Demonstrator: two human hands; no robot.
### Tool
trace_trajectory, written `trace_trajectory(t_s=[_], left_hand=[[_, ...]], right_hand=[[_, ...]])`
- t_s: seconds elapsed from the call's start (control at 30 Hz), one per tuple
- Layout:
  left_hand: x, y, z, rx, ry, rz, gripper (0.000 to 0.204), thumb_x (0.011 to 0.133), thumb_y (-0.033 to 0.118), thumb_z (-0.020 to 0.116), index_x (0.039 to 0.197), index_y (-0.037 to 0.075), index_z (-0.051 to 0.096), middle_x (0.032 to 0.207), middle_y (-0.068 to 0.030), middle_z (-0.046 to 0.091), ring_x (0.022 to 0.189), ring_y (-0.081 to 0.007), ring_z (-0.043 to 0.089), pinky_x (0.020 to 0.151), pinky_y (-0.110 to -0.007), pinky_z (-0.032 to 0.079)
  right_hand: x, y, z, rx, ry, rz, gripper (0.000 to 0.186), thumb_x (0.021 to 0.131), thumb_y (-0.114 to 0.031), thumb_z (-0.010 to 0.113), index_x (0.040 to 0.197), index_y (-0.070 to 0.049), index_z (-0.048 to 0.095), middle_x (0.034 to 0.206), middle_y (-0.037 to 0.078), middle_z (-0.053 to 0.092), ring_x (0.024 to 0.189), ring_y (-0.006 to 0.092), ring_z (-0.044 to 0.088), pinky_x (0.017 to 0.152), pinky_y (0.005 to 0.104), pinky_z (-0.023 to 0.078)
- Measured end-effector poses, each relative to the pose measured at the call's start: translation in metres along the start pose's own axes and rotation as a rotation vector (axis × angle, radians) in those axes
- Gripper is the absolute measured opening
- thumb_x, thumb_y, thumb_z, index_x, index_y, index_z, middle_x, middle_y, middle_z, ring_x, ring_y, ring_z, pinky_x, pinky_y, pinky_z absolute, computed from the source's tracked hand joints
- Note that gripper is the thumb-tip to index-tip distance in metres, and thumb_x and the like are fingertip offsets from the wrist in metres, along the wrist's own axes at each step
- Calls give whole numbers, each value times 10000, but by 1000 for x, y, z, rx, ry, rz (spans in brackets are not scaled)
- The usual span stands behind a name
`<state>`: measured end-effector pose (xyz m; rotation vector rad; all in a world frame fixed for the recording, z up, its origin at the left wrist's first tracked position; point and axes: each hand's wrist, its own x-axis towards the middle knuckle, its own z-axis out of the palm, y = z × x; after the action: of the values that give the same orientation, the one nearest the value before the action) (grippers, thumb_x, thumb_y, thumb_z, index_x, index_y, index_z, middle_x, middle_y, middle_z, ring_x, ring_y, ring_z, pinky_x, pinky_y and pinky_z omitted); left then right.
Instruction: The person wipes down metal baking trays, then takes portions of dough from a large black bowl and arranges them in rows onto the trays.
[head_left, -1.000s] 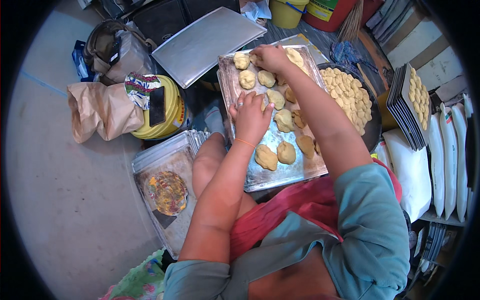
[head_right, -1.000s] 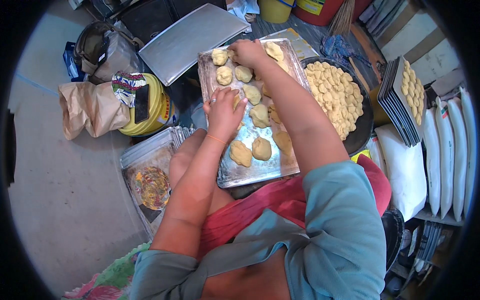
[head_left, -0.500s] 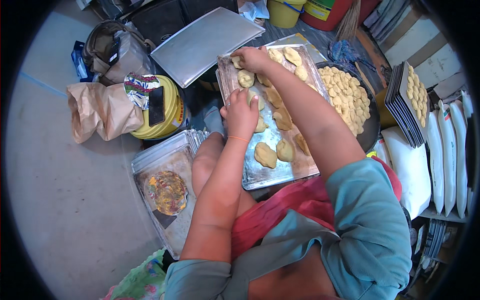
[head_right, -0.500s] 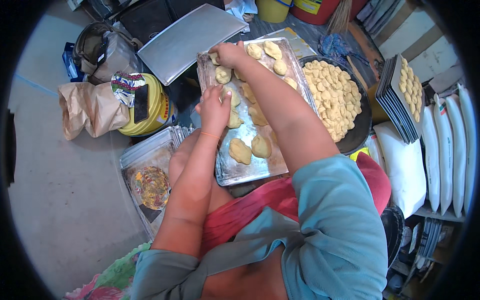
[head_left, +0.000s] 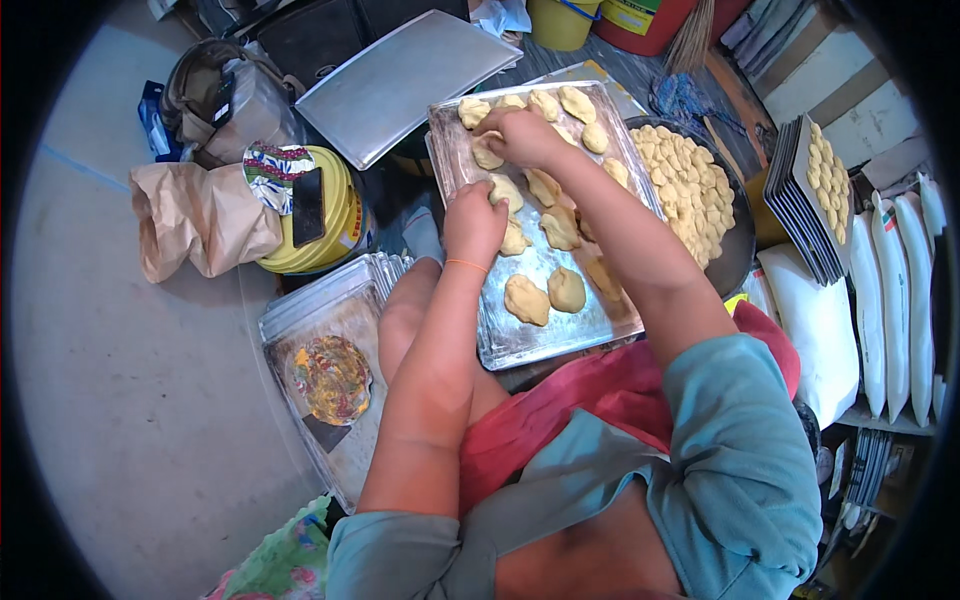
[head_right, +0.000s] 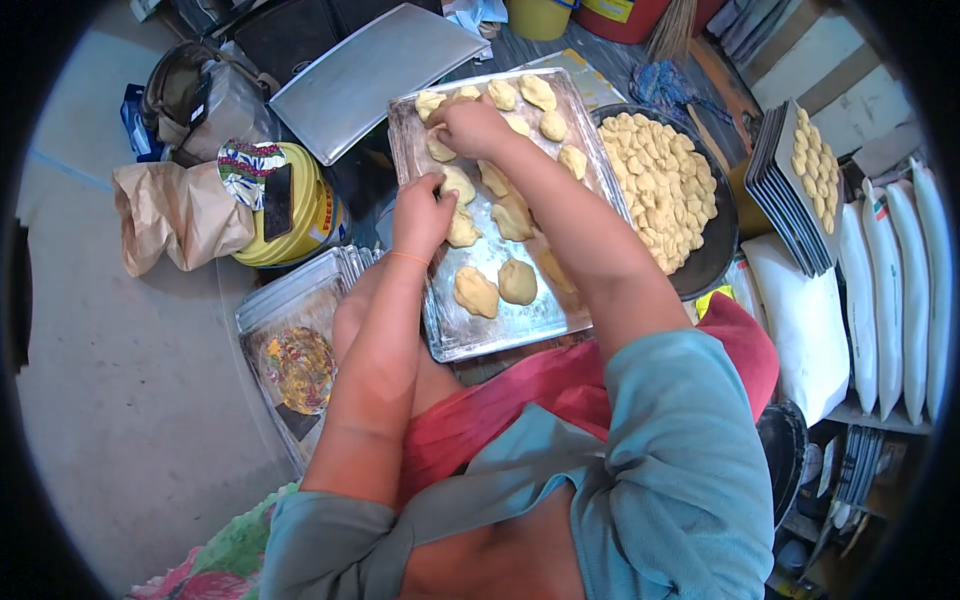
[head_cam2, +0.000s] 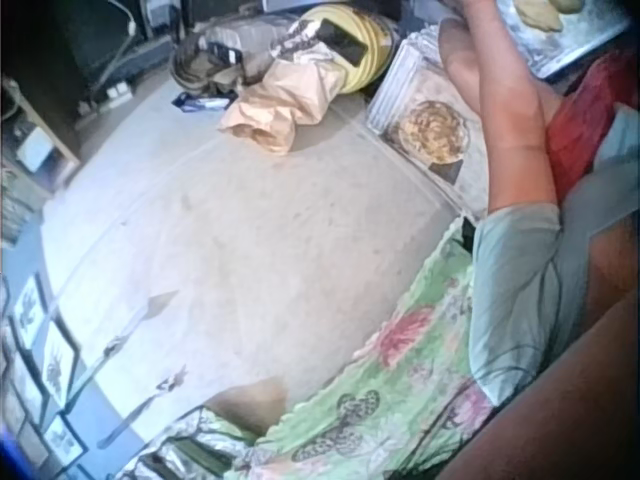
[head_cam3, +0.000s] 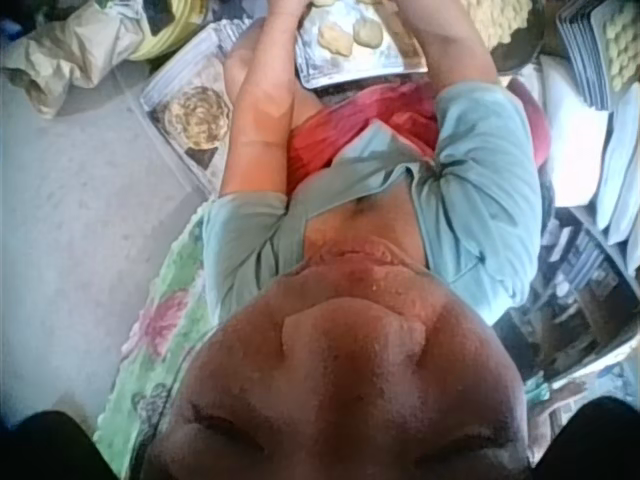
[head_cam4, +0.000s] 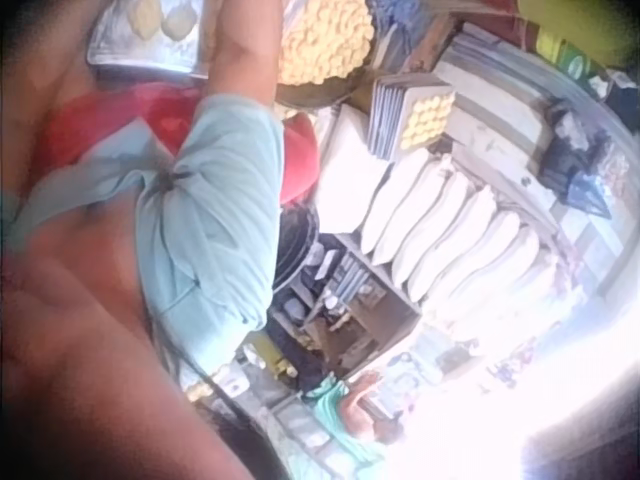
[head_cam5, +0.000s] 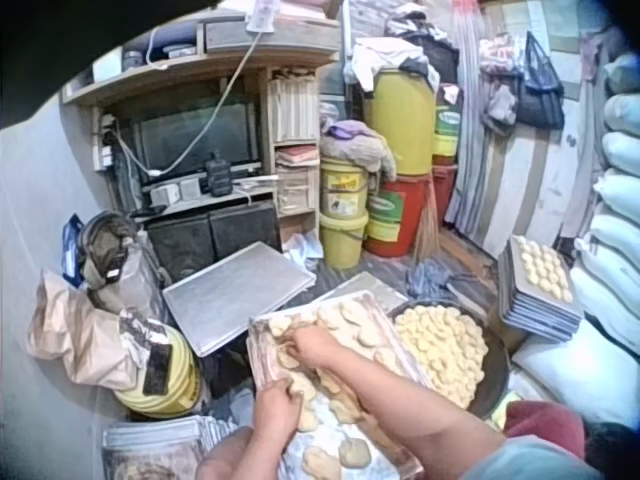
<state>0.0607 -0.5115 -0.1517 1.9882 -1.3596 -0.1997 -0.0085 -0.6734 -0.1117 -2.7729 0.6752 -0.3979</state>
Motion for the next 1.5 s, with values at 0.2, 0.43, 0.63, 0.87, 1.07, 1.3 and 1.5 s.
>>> trace_trajectory(t_s=[0.2, 0.43, 0.63, 0.87, 1.07, 1.3, 1.5], left_hand=[[-4, 11, -8, -50, 27, -29, 442, 742, 212, 748, 1107, 7, 607, 1019, -208, 644, 1022, -376, 587, 875, -433, 486], [-14, 9, -18, -139, -177, -96, 530, 701, 141, 793, 1142, 16, 526, 739, -91, 613, 684, -245, 622, 646, -354, 497], [-20, 11, -17, -264, -264, -98, 459, 688, 70, 792, 1077, -2, 559, 725, -62, 598, 658, -178, 589, 653, -301, 504], [-33, 25, 4, 109, 62, 429, 307, 797, 180, 707, 1061, 45, 627, 1065, -122, 642, 1026, -282, 588, 876, -394, 458], [-61, 54, 21, 361, -330, 516, 515, 925, 418, 529, 1364, 151, 500, 1468, -86, 420, 1406, -287, 304, 1105, -598, 166], [-66, 52, 24, 431, -319, 466, 543, 951, 439, 467, 1424, 175, 434, 1513, -68, 362, 1426, -284, 269, 1124, -617, 84], [-67, 53, 17, 402, -236, 457, 558, 957, 439, 451, 1431, 147, 417, 1516, -90, 351, 1425, -288, 270, 1127, -616, 87]], right_hand=[[-78, -4, -32, 207, 217, 12, 230, 814, -131, 650, 1034, -80, 692, 1029, 127, 667, 987, 294, 620, 864, 402, 482], [-172, 1, -59, 345, 220, 337, 261, 830, -149, 680, 1069, -46, 680, 996, 120, 670, 919, 237, 631, 821, 351, 499], [-215, 15, -56, 417, 352, 585, 277, 835, -142, 677, 1100, -62, 676, 1034, 108, 666, 948, 232, 623, 844, 341, 486], [-209, 1, -33, -5, -5, 415, 344, 875, -287, 576, 1187, -171, 662, 1381, 71, 515, 1319, 281, 370, 1046, 625, 205], [-216, -26, -26, -136, 117, 418, 460, 932, -341, 509, 1351, -152, 498, 1485, 85, 387, 1369, 295, 328, 1101, 571, 163], [-227, -37, 5, -310, -34, 360, 558, 988, -377, 348, 1472, -101, 325, 1550, 102, 275, 1429, 241, 265, 1135, 618, 69], [-224, -37, -4, -170, 49, 385, 536, 982, -366, 392, 1449, -103, 369, 1516, 127, 335, 1415, 271, 292, 1148, 578, 98]])
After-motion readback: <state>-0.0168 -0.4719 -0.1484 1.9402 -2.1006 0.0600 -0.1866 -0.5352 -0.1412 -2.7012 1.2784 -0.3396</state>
